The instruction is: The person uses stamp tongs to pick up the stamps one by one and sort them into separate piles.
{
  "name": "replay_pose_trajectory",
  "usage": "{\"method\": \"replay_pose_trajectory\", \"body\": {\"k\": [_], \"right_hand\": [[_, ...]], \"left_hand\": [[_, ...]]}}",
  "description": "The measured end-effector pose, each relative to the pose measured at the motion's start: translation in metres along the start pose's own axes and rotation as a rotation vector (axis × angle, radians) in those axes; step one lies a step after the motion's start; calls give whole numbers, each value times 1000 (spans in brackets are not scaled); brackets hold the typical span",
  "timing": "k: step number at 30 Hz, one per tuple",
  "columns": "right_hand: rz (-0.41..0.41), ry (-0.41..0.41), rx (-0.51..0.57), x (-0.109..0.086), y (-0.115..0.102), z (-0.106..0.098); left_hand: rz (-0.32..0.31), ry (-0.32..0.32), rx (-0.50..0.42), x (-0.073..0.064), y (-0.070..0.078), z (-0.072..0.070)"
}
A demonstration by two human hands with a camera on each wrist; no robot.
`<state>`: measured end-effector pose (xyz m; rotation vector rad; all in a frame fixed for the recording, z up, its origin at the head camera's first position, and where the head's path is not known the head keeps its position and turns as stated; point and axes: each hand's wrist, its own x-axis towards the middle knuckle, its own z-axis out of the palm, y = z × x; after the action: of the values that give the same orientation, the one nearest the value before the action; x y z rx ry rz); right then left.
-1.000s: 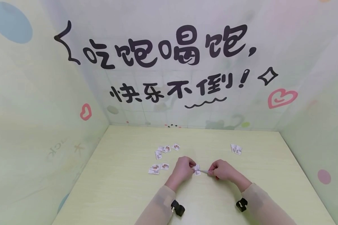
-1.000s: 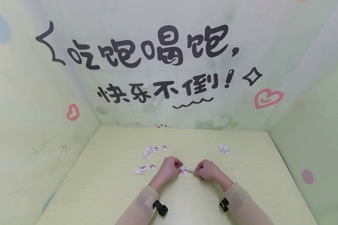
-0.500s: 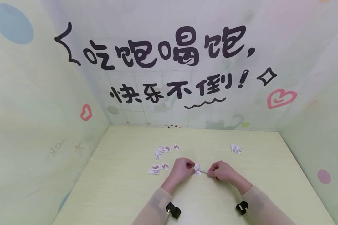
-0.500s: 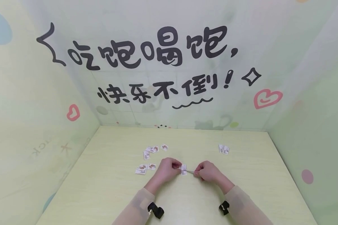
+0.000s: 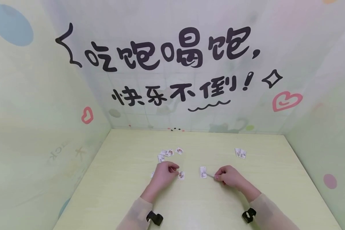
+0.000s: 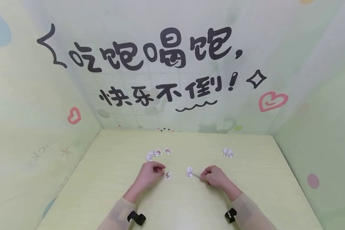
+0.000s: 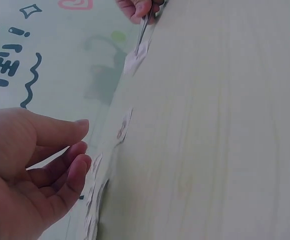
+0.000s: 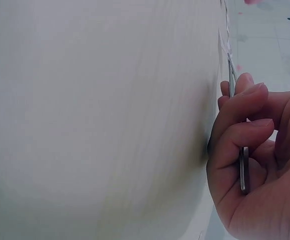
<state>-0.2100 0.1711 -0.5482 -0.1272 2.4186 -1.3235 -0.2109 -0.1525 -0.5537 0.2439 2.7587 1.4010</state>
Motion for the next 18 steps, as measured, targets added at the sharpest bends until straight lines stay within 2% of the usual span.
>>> {"method": "replay_pose_trajectory", "body": {"k": [5, 9, 15, 18], "right_hand": [[-19, 5, 16, -2, 4, -4], [-27, 7, 31, -2, 4, -5], [-20, 15, 51, -3, 5, -5], [-20, 18, 60, -4, 5, -4]], "left_hand": [[-15, 48, 37, -9, -16, -27], [-44, 69, 55, -15, -26, -42], [-93, 96, 105, -23, -38, -54], [-93, 95, 130, -26, -42, -57]]}}
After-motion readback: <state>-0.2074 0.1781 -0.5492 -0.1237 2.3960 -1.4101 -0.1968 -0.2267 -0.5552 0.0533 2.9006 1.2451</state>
